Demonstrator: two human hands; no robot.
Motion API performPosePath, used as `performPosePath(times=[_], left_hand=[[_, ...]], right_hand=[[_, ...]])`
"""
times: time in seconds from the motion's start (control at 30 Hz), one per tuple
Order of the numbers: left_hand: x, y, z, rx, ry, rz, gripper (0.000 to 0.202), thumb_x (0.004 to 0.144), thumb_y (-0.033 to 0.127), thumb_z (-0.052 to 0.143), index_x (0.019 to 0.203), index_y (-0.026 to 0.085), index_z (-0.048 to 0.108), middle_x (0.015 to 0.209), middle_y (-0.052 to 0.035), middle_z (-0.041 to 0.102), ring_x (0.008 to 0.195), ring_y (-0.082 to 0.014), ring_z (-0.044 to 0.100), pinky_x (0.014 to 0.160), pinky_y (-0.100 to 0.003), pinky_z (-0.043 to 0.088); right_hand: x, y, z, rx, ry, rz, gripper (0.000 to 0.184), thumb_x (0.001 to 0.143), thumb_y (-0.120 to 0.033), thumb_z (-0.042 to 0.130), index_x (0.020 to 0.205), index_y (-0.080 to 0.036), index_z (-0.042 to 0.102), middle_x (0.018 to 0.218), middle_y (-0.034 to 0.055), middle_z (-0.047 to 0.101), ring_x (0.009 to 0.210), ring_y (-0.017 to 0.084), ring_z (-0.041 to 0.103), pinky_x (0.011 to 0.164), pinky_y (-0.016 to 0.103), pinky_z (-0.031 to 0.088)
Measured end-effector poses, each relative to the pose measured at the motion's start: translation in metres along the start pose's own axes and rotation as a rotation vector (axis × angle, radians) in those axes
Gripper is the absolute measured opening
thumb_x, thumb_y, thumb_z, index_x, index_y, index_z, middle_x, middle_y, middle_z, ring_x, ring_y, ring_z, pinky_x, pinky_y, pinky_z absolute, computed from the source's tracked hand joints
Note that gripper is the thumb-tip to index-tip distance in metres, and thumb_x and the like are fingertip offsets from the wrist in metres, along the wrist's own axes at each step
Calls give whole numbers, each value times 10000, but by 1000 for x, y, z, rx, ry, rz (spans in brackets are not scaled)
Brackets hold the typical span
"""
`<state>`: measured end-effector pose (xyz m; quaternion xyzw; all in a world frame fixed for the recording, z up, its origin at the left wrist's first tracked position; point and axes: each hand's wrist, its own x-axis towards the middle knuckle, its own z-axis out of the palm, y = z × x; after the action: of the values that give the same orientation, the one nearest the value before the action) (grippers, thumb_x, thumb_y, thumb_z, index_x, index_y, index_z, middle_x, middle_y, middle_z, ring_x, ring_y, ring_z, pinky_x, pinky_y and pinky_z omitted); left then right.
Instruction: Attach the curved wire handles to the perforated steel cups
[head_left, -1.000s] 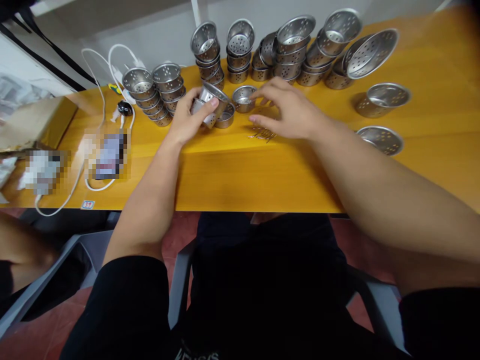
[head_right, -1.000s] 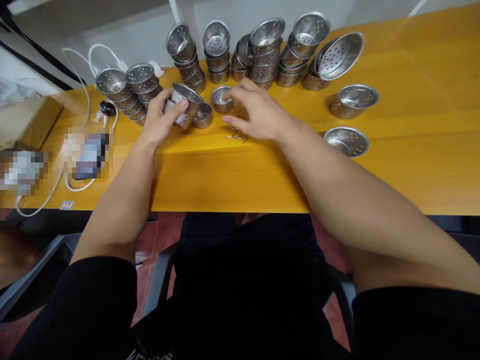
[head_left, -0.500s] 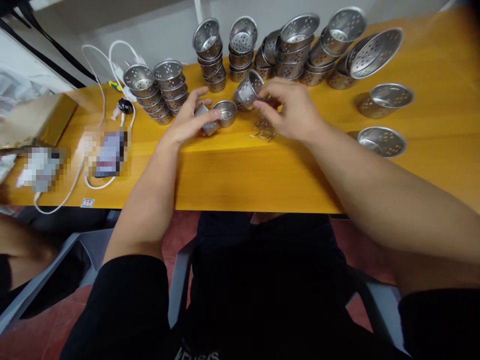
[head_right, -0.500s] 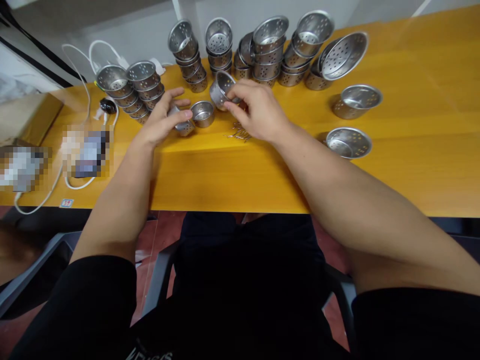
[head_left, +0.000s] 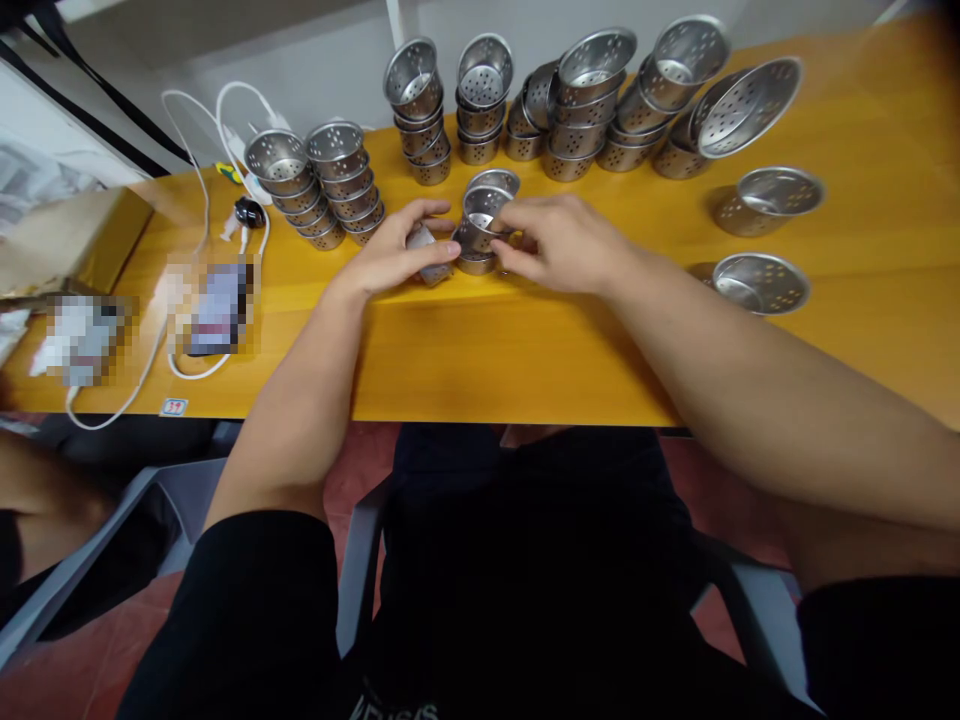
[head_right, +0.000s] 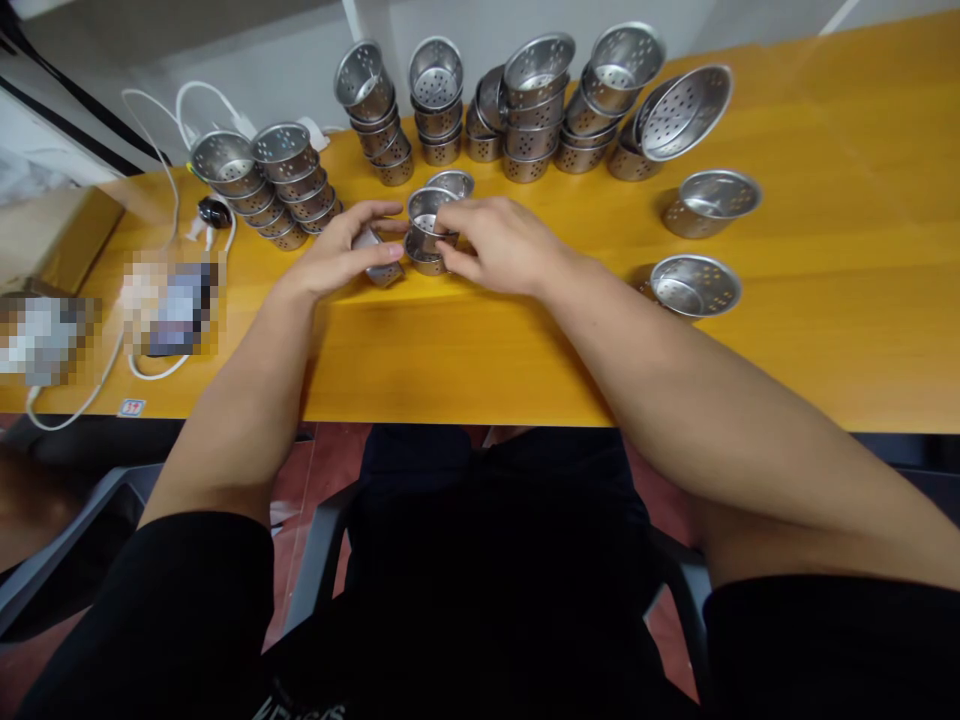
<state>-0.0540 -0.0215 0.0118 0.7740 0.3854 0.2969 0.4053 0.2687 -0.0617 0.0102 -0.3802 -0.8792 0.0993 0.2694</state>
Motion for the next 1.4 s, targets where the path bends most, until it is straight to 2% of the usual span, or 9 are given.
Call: performPosePath(times=[0.17, 0.37, 0.53, 0.6, 0.73, 0.83, 1.0, 1.17, 1.4], left_hand=[[-1, 5, 0, -11, 1, 2, 1034, 805, 870, 1088, 1557, 231, 779, 1619, -213, 875, 1618, -487, 785, 1429, -700, 641], [0, 4, 1, -21, 11, -29, 895, 823, 735, 1108, 1537, 290, 802, 1572, -160, 900, 1480, -445, 856, 1326, -676, 710], [0, 4, 1, 46, 15, -16, 1100, 809, 965, 1048, 1589, 244, 765, 1524, -148, 915, 1549, -457, 806, 1336, -660, 681], [1, 2, -1, 76, 36, 6, 1217, 750, 1064, 1032, 1626, 269, 747, 1543, -126, 904, 1586, -462, 770, 1356, -675, 656], [6, -5, -7, 78, 118, 55, 1510, 491, 1090, 1127, 1691, 301, 663, 1671, -184, 809, 1593, -504, 759, 1361, -685, 649], [10, -9, -10, 88, 241, 139, 1484, 403, 1097, 1134, 1606, 382, 640, 1662, -129, 776, 1549, -459, 756, 1384, -673, 661], [10, 4, -7, 197, 329, 254, 1257, 538, 1152, 1029, 1477, 409, 646, 1585, -85, 769, 1535, -416, 712, 1373, -669, 669], [4, 21, 8, 266, 249, 310, 1148, 746, 1062, 1023, 1606, 378, 689, 1700, -97, 756, 1632, -432, 689, 1465, -647, 580], [15, -4, 15, 368, 182, 422, 1097, 808, 753, 1170, 1720, 381, 688, 1676, -148, 751, 1621, -494, 728, 1346, -636, 661]], right_hand=[[3, -3, 7, -51, -71, -70, 397, 1224, -609, 585, 1281, -310, 841, 1269, 146, 899, 1139, 448, 821, 959, 582, 649], [4, -2, 13, -135, -71, -62, 337, 1198, -574, 645, 1334, -348, 855, 1260, 133, 887, 1073, 456, 811, 866, 593, 645], [8, -2, 15, -156, -58, -78, 312, 1194, -572, 671, 1268, -338, 863, 1227, 137, 877, 1067, 460, 809, 869, 600, 657], [10, -1, 20, -171, -45, -73, 291, 1192, -547, 680, 1248, -318, 849, 1246, 146, 876, 1071, 457, 810, 890, 595, 664], [9, 5, 33, -142, -6, -31, 285, 1194, -498, 692, 1356, -292, 805, 1362, 166, 868, 1146, 463, 822, 965, 597, 686], [5, 6, 33, -41, 32, -23, 439, 1179, -536, 750, 1568, -332, 750, 1523, 162, 831, 1301, 490, 810, 1096, 660, 698], [4, -13, 6, 38, 85, -17, 606, 1177, -593, 746, 1760, -438, 683, 1678, 151, 756, 1617, 524, 669, 1287, 747, 649], [4, -26, -3, 37, 122, -8, 648, 1170, -550, 749, 1807, -452, 678, 1621, 164, 735, 1600, 528, 658, 1310, 743, 638], [6, -10, 17, 95, 158, -129, 356, 1095, -483, 836, 1446, -427, 848, 1550, 152, 709, 1471, 529, 684, 1256, 813, 644]])
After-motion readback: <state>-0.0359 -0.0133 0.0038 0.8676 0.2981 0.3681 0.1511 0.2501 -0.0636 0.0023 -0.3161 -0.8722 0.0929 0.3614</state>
